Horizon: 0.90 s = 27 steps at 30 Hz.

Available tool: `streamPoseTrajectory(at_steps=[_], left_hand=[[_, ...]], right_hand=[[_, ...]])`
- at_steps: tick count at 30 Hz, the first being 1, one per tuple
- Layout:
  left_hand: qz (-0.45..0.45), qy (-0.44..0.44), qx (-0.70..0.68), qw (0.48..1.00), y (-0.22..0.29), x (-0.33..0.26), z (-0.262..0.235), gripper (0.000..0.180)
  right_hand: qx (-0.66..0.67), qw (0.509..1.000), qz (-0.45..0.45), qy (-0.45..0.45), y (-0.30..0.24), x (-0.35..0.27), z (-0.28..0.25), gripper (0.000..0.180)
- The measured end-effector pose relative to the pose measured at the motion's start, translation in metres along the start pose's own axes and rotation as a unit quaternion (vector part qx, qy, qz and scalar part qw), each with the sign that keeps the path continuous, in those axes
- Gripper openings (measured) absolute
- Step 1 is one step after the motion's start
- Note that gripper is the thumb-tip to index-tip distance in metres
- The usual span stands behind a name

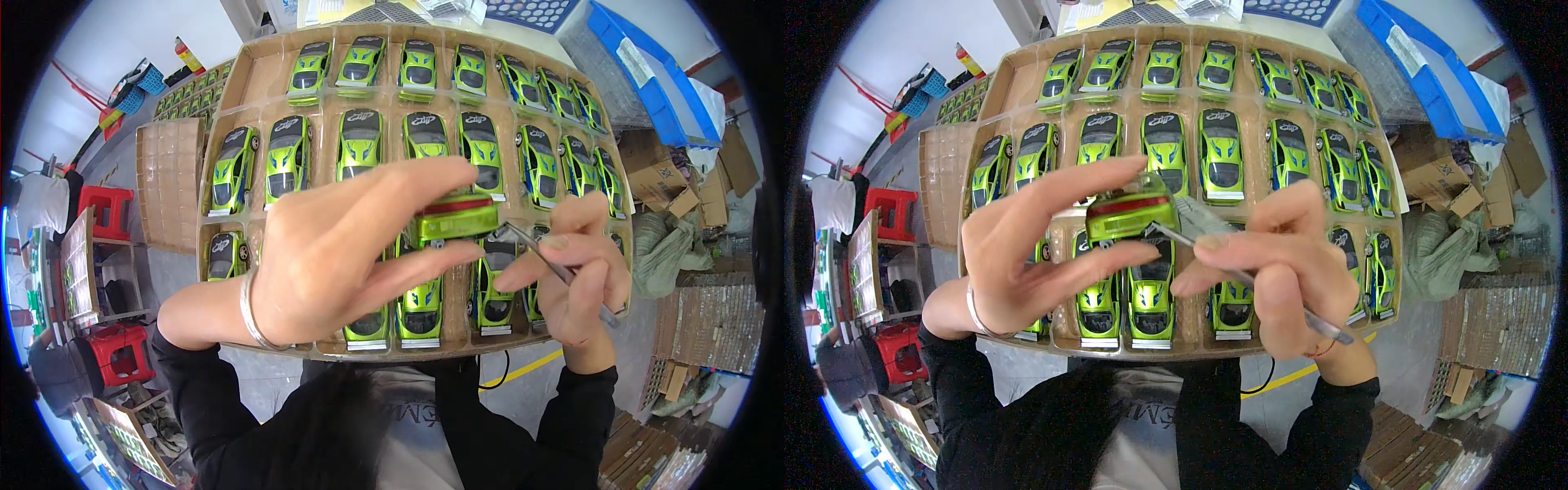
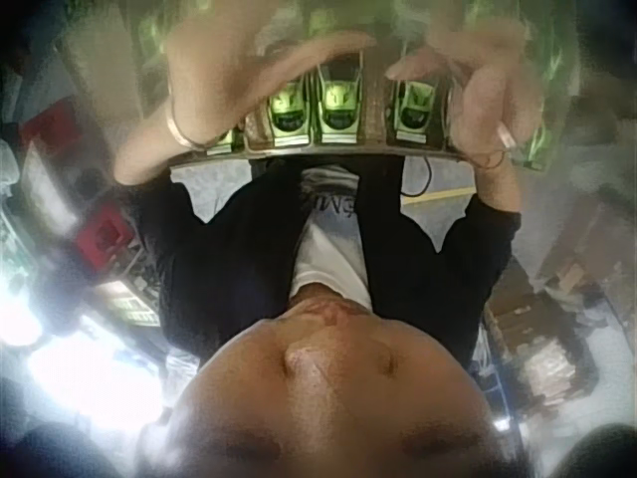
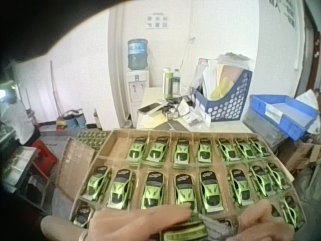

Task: Inspecting and adjusting internal components of toy cars using a metal tool.

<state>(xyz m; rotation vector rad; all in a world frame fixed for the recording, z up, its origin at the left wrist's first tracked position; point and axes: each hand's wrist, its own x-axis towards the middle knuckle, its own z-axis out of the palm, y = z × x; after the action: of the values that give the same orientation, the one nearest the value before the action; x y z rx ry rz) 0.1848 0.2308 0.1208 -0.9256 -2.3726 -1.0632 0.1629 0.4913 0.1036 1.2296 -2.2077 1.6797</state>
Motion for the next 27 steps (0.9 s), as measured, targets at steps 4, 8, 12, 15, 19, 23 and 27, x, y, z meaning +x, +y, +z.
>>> streamPoseTrajectory(at_steps=[4,8,12,15,19,23,27], left_hand=[[0.039,0.024,0.011,0.999,0.0,-0.005,0.007,0.055],[0.049,0.028,0.031,0.998,0.005,-0.007,0.008,0.051],[0.028,0.013,0.011,0.999,-0.002,-0.013,0.015,0.053],[0.056,0.024,0.06,0.996,-0.004,-0.014,0.015,0.054],[0.038,0.028,0.057,0.997,-0.008,-0.014,0.018,0.052],[0.015,0.041,0.01,0.999,-0.014,-0.01,0.02,0.052],[0.029,0.066,0.02,0.997,-0.016,-0.01,0.023,0.052]], right_hand=[[0.023,1.0,-0.009,0.004,-0.006,0.001,0.011,0.039],[0.143,0.989,0.038,-0.024,0.002,-0.005,0.012,0.035],[0.189,0.98,0.054,-0.033,0.001,-0.006,0.016,0.035],[0.179,0.981,0.07,-0.04,0.002,-0.004,0.013,0.036],[0.21,0.97,0.12,-0.018,0.003,-0.004,0.017,0.035],[0.125,0.987,0.095,-0.033,0.01,-0.005,0.016,0.034],[0.099,0.993,0.063,-0.004,0.014,-0.007,0.023,0.034]])
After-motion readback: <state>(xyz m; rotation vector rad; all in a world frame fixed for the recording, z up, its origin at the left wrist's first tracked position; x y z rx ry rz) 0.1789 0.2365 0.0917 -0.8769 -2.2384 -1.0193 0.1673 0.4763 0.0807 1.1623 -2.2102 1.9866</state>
